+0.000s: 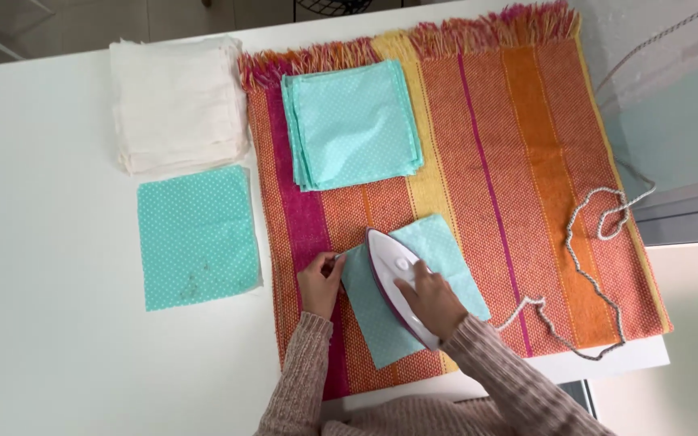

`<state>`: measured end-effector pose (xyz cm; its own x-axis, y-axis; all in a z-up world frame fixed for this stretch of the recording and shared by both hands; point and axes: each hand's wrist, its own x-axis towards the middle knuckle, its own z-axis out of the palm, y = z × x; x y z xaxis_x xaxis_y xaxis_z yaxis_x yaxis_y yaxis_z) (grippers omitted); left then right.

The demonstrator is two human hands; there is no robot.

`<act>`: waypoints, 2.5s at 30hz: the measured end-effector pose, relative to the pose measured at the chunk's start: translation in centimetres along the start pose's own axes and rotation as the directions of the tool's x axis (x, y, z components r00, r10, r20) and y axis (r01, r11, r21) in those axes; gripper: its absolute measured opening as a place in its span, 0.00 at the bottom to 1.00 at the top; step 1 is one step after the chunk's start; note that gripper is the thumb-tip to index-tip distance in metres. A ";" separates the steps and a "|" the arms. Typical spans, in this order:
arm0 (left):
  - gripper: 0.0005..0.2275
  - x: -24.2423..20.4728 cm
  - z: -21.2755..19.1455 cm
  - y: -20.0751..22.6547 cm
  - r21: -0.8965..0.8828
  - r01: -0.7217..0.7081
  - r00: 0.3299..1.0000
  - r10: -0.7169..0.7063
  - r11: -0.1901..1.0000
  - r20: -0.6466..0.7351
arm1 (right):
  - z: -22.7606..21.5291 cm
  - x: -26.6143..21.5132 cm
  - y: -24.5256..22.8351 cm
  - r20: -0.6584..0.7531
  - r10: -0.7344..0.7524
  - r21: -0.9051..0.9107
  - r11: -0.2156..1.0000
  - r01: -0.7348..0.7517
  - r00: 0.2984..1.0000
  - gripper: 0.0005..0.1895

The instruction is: Ironing small squares of fabric on a workshop table.

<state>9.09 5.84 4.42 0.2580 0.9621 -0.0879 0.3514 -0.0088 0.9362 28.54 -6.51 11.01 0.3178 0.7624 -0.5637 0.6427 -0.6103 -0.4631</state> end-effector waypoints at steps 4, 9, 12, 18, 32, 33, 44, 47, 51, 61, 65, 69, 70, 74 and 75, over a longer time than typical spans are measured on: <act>0.07 -1.1 0.1 0.4 0.101 -0.012 0.999 0.015 0.995 -0.028 | 0.6 -1.5 0.6 0.025 0.020 0.026 0.999 -0.021 0.999 0.27; 0.06 -0.2 0.3 0.5 0.126 -0.067 0.997 0.071 0.990 -0.031 | 0.2 -1.7 -0.3 -0.072 0.013 -0.043 0.999 -0.016 0.997 0.32; 0.06 -0.3 -0.2 1.1 0.078 -0.024 1.000 0.024 0.997 -0.001 | -1.2 1.1 0.5 -0.095 -0.014 0.140 0.990 0.028 0.995 0.31; 0.07 0.3 -0.2 -0.2 -0.064 0.045 0.999 -0.043 0.997 0.032 | -1.6 2.0 4.9 -0.137 0.104 0.107 0.990 -0.090 0.985 0.27; 0.06 -0.4 0.1 0.2 -0.134 0.061 0.998 -0.058 0.989 0.027 | -4.5 2.9 9.6 -0.173 0.188 0.277 0.951 -0.135 0.967 0.25; 0.06 -0.4 0.1 0.4 -0.150 0.087 0.996 -0.082 0.985 0.037 | -4.1 1.6 9.7 -0.127 0.212 0.266 0.948 -0.173 0.969 0.27; 0.09 -0.5 -2.1 0.8 -0.186 0.058 0.992 -0.036 0.981 0.120 | -2.9 1.3 0.3 -0.059 0.072 0.119 0.991 -0.065 0.996 0.23; 0.08 -1.4 -3.3 0.5 -0.061 0.009 0.995 -0.003 0.998 0.103 | -3.0 1.6 -3.5 -0.050 0.021 0.055 0.998 -0.019 0.999 0.28; 0.08 -2.3 -5.2 1.2 0.088 -0.067 0.998 0.066 0.994 0.013 | -0.7 0.7 -4.8 -0.047 0.018 -0.033 0.999 -0.019 0.999 0.31; 0.14 -3.3 -4.8 -2.0 0.022 -0.029 0.988 0.032 0.999 -0.150 | 1.3 0.7 -5.9 0.027 -0.131 -0.001 0.991 0.131 0.991 0.27; 0.14 -3.3 -5.0 -2.2 0.022 -0.061 0.996 0.063 0.998 -0.061 | 1.8 2.6 -6.1 0.015 -0.138 0.116 0.984 0.135 0.990 0.24; 0.14 -3.5 -4.5 -2.5 -0.009 -0.053 0.997 0.052 0.999 -0.054 | 1.2 -2.2 -8.5 0.001 -0.093 -0.011 0.996 0.093 0.996 0.29; 0.14 -3.1 -4.8 -2.3 -0.008 -0.062 0.997 0.062 0.998 -0.051 | 1.2 -1.7 -8.8 -0.009 -0.095 -0.007 0.996 0.094 0.995 0.29; 0.14 -3.6 -4.5 -2.4 0.014 -0.017 0.999 0.017 1.000 -0.046 | 2.0 0.8 -7.4 0.001 -0.097 0.015 0.995 0.096 0.995 0.24; 0.15 -3.1 -4.7 -2.5 -0.003 0.000 0.998 0.000 1.000 -0.058 | 2.3 2.5 -7.2 -0.031 -0.114 0.056 0.992 0.115 0.993 0.21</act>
<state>3.20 4.15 3.92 0.2052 0.9764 -0.0680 0.3487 -0.0081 0.9372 23.09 -0.73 11.33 0.2642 0.8332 -0.4858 0.6354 -0.5293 -0.5623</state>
